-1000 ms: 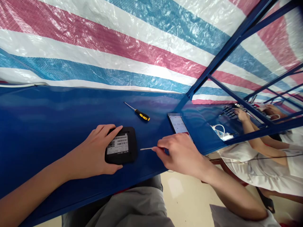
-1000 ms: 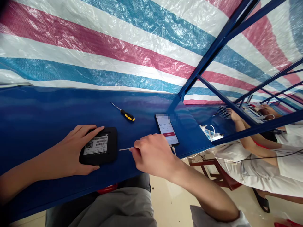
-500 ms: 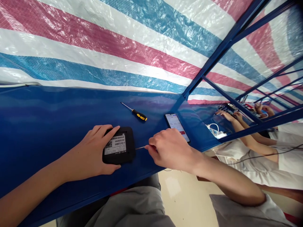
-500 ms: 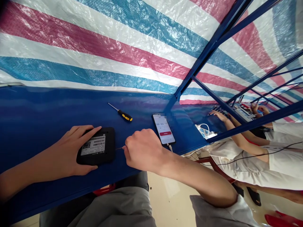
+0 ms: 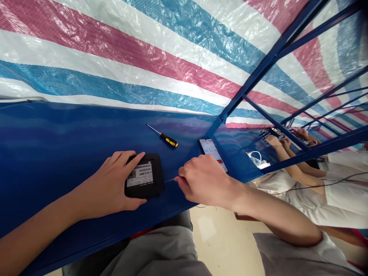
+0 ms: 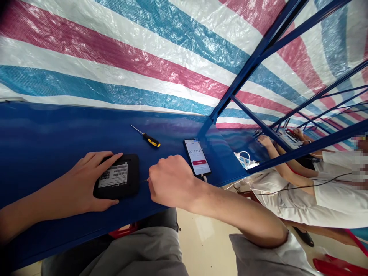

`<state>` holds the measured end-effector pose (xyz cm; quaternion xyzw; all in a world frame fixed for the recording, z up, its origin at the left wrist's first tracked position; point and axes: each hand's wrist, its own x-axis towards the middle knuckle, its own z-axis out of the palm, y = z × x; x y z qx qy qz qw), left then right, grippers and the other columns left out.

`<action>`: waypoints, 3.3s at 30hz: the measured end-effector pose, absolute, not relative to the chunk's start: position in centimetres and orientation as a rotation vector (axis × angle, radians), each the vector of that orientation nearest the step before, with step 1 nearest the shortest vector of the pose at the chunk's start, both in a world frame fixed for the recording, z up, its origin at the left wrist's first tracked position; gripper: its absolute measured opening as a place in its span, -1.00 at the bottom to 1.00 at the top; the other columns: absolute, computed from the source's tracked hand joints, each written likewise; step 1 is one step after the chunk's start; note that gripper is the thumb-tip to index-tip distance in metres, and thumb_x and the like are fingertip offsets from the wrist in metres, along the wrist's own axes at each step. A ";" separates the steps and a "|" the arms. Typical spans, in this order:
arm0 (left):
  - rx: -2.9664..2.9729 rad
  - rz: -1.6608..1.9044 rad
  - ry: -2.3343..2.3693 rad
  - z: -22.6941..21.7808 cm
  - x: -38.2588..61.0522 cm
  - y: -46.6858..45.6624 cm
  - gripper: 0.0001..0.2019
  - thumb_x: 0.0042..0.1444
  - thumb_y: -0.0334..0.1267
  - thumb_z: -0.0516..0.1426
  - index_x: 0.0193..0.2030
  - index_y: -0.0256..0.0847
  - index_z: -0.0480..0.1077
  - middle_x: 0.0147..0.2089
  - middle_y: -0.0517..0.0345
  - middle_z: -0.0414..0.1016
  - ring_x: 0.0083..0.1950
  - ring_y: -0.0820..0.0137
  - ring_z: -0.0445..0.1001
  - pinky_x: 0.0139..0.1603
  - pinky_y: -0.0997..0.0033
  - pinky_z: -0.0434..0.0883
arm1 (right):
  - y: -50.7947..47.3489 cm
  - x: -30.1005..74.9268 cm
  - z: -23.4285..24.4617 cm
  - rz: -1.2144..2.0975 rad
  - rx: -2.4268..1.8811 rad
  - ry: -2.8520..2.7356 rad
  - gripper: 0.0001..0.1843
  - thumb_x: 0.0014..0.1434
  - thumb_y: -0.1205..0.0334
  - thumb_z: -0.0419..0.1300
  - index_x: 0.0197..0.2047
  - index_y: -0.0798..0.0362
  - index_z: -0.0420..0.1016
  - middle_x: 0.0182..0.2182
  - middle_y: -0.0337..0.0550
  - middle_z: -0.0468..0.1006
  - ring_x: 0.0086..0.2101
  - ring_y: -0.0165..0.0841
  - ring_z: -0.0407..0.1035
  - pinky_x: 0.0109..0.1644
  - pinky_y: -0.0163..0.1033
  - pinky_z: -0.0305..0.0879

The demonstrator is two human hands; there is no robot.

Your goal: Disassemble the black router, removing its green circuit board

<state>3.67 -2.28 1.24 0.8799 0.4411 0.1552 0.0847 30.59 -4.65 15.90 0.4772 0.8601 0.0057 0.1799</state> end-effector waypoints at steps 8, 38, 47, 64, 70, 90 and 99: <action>2.631 0.502 1.329 1.3 3.8 -2.4 0.14 0.07 0.37 0.26 0.65 -0.21 0.06 0.46 -0.24 0.31 0.46 -0.23 0.27 0.40 -0.14 0.34 | -4.5 29.9 16.2 -0.006 1.312 2.410 -0.67 0.39 0.26 0.17 -0.30 0.06 0.76 -0.37 0.02 0.76 -0.36 -0.07 0.66 -0.48 -0.11 -0.07; 2.511 0.438 1.363 2.9 4.6 -2.9 0.11 0.07 0.33 0.27 0.64 -0.20 0.07 0.48 -0.28 0.28 0.50 -0.26 0.21 0.41 -0.26 0.33 | -3.4 34.0 8.7 -0.774 1.645 2.748 -0.53 0.40 0.16 0.31 -0.55 0.09 0.46 -0.59 -0.35 0.34 -0.50 -0.49 0.10 -0.34 -0.25 -0.10; 2.472 0.421 1.385 3.2 4.7 -3.2 0.12 0.03 0.30 0.29 0.64 -0.20 0.08 0.49 -0.24 0.29 0.53 -0.28 0.19 0.43 -0.26 0.34 | -4.2 34.6 6.3 -1.305 1.743 2.782 -0.51 0.40 0.07 0.25 -0.55 0.06 0.35 -0.60 -0.38 0.24 -0.52 -0.49 0.07 -0.36 -0.28 -0.04; 2.536 0.387 1.380 2.8 4.3 -3.0 0.12 0.08 0.34 0.25 0.67 -0.11 -0.02 0.48 -0.25 0.25 0.50 -0.26 0.21 0.38 -0.24 0.34 | -4.8 34.4 5.8 -1.386 1.818 2.771 -0.48 0.38 -0.01 0.21 -0.57 0.03 0.26 -0.61 -0.38 0.17 -0.52 -0.48 0.02 -0.38 -0.24 -0.06; 2.566 0.387 1.352 2.7 4.2 -2.8 0.14 0.08 0.38 0.25 0.67 -0.15 0.00 0.46 -0.26 0.26 0.47 -0.28 0.24 0.37 -0.23 0.36 | -5.0 34.1 5.8 -1.381 1.870 2.760 -0.47 0.36 -0.01 0.21 -0.58 0.03 0.23 -0.61 -0.38 0.15 -0.52 -0.48 -0.01 -0.38 -0.24 -0.07; 2.513 0.340 1.393 3.0 4.4 -2.8 0.16 0.04 0.36 0.28 0.68 -0.15 0.04 0.50 -0.27 0.26 0.50 -0.31 0.20 0.39 -0.30 0.35 | -5.6 34.3 6.9 -0.902 1.822 2.772 -0.53 0.46 0.09 0.22 -0.50 0.05 0.40 -0.55 -0.30 0.41 -0.49 -0.46 0.16 -0.34 -0.25 -0.06; 2.489 0.363 1.420 2.9 4.4 -2.8 0.18 0.02 0.36 0.31 0.69 -0.09 0.03 0.52 -0.25 0.27 0.52 -0.27 0.21 0.39 -0.25 0.35 | -6.0 33.8 10.3 -0.528 1.669 2.630 -0.59 0.54 0.14 0.17 -0.38 0.07 0.54 -0.39 -0.14 0.66 -0.44 -0.41 0.36 -0.35 -0.20 -0.14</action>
